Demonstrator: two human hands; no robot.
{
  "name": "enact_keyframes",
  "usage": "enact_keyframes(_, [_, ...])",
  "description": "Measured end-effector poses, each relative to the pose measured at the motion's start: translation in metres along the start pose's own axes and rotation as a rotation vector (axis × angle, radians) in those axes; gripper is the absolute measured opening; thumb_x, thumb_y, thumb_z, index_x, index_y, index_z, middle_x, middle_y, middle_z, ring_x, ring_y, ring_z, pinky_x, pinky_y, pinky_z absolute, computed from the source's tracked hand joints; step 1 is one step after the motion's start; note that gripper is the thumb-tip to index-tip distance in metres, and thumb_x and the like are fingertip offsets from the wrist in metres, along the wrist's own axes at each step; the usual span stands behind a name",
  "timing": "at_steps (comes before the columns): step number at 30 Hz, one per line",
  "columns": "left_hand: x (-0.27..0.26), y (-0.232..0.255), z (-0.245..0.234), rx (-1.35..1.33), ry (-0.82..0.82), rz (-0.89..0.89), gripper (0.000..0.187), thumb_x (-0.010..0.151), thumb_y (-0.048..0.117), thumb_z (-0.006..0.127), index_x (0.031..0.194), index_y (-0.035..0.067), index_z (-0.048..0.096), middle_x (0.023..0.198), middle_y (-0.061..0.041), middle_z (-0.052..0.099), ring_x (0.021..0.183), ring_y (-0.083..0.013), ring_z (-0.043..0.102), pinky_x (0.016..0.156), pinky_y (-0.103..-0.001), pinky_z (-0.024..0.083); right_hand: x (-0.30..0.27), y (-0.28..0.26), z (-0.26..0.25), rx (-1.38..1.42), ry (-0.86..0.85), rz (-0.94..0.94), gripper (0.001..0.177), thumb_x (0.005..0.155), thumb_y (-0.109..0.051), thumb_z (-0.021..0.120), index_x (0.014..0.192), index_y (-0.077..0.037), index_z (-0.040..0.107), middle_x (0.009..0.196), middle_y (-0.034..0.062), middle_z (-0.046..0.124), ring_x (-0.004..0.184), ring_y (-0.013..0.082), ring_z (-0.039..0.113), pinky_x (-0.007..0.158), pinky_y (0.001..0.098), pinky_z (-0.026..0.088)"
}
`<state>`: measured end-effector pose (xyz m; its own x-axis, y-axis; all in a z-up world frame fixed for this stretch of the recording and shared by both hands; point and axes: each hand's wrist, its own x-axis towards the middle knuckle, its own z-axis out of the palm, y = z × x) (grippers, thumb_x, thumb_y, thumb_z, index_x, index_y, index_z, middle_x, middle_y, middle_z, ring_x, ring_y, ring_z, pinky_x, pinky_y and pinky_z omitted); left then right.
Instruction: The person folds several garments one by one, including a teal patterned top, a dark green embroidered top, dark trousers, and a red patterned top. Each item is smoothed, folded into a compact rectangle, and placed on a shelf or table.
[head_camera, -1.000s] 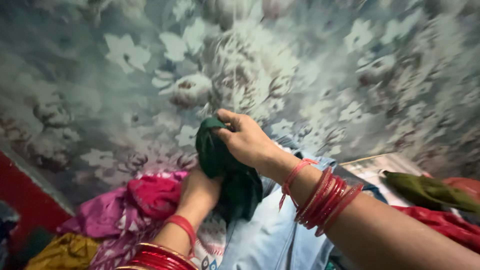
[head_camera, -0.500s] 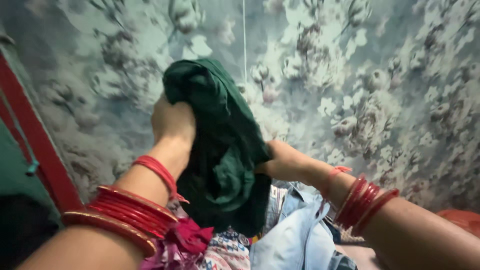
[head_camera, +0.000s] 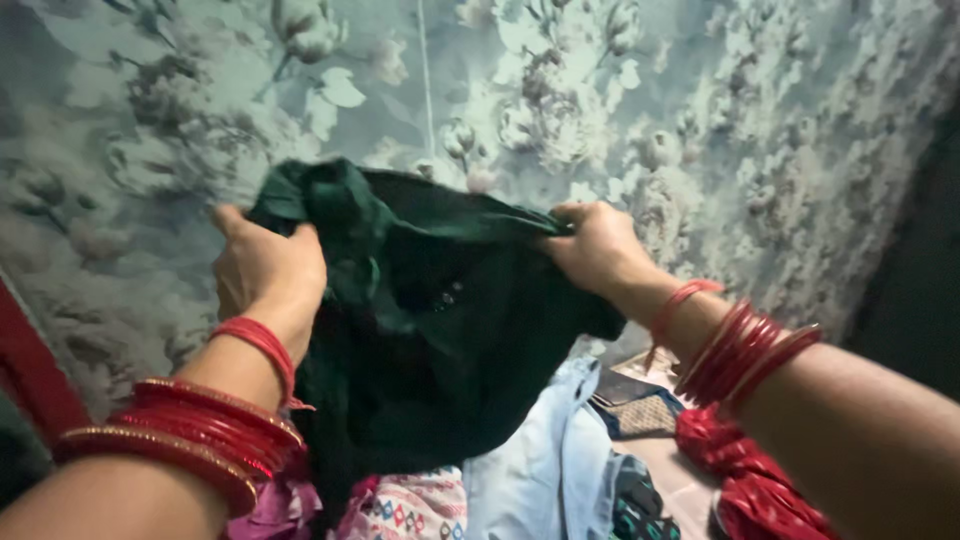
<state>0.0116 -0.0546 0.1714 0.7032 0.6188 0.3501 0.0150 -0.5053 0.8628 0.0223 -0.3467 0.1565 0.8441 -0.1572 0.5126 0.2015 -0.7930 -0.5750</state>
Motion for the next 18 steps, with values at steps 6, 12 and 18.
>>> enact_keyframes(6, [0.001, 0.021, 0.023, 0.087, 0.046, 0.263, 0.035, 0.083, 0.04, 0.074, 0.109, 0.017, 0.076, 0.114, -0.021, 0.068, 0.108, -0.0423, 0.063, 0.085, -0.053, 0.052, 0.007, 0.038, -0.048, 0.055, 0.087, 0.126, 0.029, 0.091, -0.015, 0.063, 0.116, -0.014, 0.078, 0.088, 0.0162, 0.077, 0.082, 0.0227, 0.072, 0.078, 0.0378, 0.055])
enact_keyframes(12, [0.014, 0.03, 0.041, 0.12, -0.028, 0.247, 0.026, 0.085, 0.014, 0.064, 0.106, 0.016, 0.079, 0.113, -0.02, 0.074, 0.106, -0.0401, 0.069, 0.091, -0.047, 0.055, 0.038, 0.074, -0.087, 0.242, 0.12, 0.142, 0.041, 0.087, -0.004, 0.057, 0.125, -0.007, 0.07, 0.096, 0.0086, 0.077, 0.086, 0.0175, 0.071, 0.078, 0.0333, 0.055])
enact_keyframes(18, [0.013, 0.044, 0.042, 0.303, -0.14, 0.244, 0.029, 0.086, 0.009, 0.065, 0.097, 0.026, 0.086, 0.111, -0.012, 0.079, 0.106, -0.0344, 0.07, 0.092, -0.042, 0.055, 0.043, 0.058, -0.127, 0.279, 0.163, 0.104, 0.044, 0.088, -0.002, 0.055, 0.129, -0.005, 0.071, 0.1, 0.013, 0.077, 0.087, 0.0198, 0.073, 0.076, 0.0327, 0.057])
